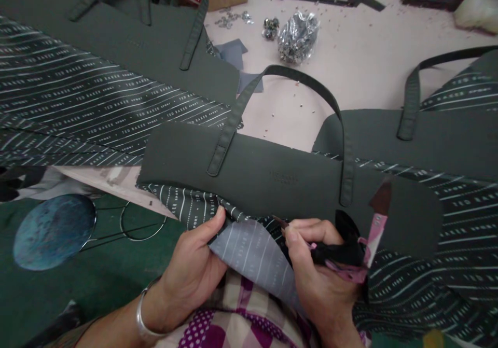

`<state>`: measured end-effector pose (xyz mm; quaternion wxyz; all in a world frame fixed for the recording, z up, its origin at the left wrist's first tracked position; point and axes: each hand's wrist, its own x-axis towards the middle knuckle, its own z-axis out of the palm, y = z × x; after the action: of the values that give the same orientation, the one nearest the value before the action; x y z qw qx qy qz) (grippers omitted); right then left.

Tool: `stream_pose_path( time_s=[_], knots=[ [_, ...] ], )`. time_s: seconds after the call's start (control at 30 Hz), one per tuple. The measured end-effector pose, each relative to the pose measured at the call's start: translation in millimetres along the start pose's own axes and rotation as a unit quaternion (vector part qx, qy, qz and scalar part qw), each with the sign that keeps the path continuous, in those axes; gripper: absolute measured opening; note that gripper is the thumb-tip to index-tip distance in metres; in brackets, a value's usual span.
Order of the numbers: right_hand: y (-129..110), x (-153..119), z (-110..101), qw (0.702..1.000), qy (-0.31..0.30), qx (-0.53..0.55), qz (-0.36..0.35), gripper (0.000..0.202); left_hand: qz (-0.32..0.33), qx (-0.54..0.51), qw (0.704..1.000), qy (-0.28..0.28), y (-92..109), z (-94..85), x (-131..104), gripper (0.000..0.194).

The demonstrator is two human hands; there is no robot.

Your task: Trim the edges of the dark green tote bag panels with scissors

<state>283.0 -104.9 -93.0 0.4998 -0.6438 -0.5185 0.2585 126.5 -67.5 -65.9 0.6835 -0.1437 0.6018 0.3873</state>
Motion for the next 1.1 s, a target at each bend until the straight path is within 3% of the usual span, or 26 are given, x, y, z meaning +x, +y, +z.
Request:
stream_pose_path(
  time_s=[0.3,0.53,0.87,1.1],
  knots=[
    [-3,2,7,1.000,0.004,-0.012,-0.020,0.020,0.023,0.017,1.000,0.004,-1,0.1,3,0.017],
    [5,-1,-6,0.989,0.031,0.126,0.064,0.023,0.007,-0.012,1.000,0.028,3,4.4,-2,0.032],
    [6,0,-5,0.995,0.031,0.094,0.030,0.022,-0.007,-0.019,1.000,0.013,3,3.3,-2,0.037],
    [5,0,-5,0.996,0.009,0.086,0.037,0.023,0.017,-0.026,0.999,0.004,0,2.4,-1,0.029]
  ],
)
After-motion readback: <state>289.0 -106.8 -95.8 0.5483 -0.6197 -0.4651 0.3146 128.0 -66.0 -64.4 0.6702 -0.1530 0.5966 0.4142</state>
